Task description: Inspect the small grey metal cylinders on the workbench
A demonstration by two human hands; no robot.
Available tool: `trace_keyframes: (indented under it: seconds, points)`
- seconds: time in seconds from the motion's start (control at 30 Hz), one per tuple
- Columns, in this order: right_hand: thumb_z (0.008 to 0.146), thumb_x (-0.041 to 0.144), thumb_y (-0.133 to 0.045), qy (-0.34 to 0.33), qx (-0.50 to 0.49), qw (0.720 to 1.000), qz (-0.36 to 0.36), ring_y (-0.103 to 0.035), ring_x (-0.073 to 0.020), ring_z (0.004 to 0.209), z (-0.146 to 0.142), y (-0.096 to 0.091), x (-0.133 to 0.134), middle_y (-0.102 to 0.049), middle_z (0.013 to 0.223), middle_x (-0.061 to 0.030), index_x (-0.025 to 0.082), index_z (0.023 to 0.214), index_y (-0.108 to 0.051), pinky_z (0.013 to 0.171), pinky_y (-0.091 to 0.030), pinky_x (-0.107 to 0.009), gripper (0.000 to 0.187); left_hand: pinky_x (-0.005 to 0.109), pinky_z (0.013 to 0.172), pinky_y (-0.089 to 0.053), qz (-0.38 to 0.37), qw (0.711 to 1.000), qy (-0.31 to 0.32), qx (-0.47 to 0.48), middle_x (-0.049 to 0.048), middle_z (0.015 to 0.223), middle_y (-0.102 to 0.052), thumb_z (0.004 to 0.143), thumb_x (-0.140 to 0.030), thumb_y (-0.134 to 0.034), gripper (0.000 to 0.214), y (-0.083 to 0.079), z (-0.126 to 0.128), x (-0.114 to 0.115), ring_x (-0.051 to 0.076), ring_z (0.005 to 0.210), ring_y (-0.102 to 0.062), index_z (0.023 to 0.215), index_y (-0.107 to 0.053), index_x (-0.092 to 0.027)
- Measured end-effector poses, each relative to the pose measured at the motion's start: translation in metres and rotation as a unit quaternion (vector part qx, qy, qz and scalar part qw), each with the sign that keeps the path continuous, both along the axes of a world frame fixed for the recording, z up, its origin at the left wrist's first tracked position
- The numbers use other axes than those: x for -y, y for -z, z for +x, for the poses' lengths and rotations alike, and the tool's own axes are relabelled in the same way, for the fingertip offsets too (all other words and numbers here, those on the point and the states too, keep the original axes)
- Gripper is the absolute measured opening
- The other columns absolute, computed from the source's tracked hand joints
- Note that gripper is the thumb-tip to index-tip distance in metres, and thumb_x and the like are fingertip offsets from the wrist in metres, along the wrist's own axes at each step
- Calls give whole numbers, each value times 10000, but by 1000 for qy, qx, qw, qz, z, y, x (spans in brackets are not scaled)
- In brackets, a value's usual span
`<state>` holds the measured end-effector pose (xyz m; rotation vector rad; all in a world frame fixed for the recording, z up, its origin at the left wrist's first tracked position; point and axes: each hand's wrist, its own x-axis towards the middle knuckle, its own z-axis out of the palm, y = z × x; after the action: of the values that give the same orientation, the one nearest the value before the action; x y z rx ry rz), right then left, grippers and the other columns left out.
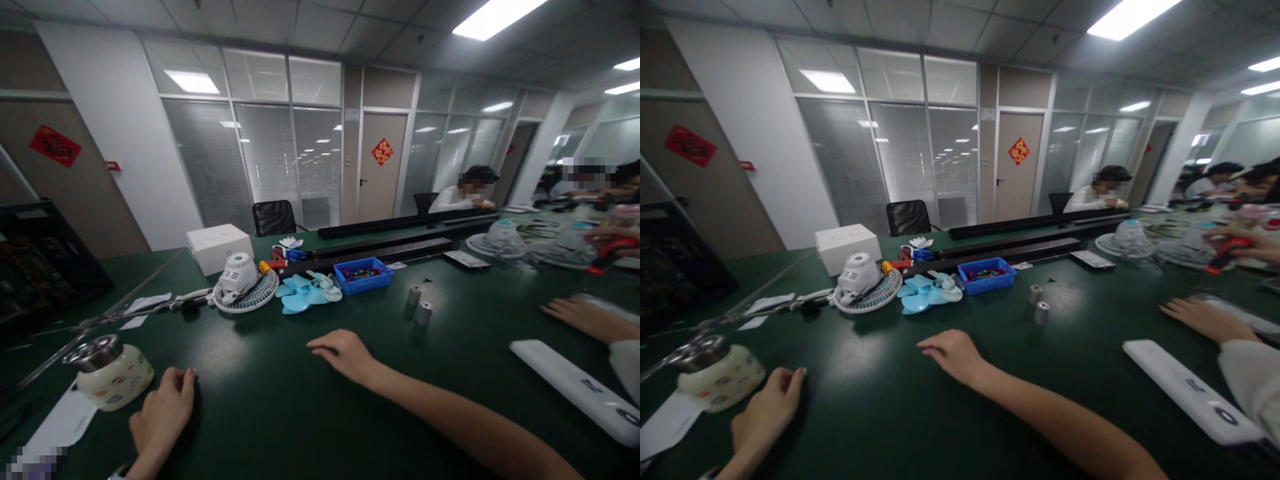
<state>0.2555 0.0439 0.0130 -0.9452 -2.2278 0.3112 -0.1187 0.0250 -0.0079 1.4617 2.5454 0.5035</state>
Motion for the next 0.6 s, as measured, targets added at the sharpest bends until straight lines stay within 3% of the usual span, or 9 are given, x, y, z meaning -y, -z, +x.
trace_keyframes:
  seconds: [0.1,0.2,0.27,0.37,0.6]
  points:
    - [873,321,-572,158,-32,986,43,-671,-167,918,82,-15,-12,-729,1002,6,263,1009,-718,853,-503,-313,208,428,678,-457,-3,1000,0,-1,132,874,-680,879,-570,-234,498,-2,2,0,344,855,-644,982,-576,-223]
    - [854,391,-562,317,-46,944,81,-679,-198,911,161,-17,-21,-733,984,-8,258,952,-734,842,-515,-327,238,434,697,-456,-10,1000,-3,-4,132,866,-677,875,-572,-243,497,-4,5,0,347,868,-638,972,-583,-224]
    - [840,429,-554,388,-46,917,83,-685,-218,905,199,-13,-23,-737,970,-14,255,932,-741,808,-526,-329,271,440,709,-455,-15,1000,-3,0,133,853,-674,870,-572,-254,497,-5,5,-1,349,862,-637,974,-588,-218]
    - [823,463,-548,419,-34,905,65,-692,-232,869,225,-4,-22,-742,939,-21,252,903,-749,764,-532,-334,302,443,720,-456,-22,1000,-5,8,136,849,-667,852,-567,-305,479,-3,3,-2,351,861,-636,991,-591,-209]
    - [818,456,-522,439,-53,895,57,-695,-229,823,229,0,-16,-743,916,-31,244,913,-746,746,-531,-343,323,454,728,-460,-20,1000,-7,8,144,862,-665,809,-549,-383,456,0,0,-2,366,887,-633,1019,-600,-208]
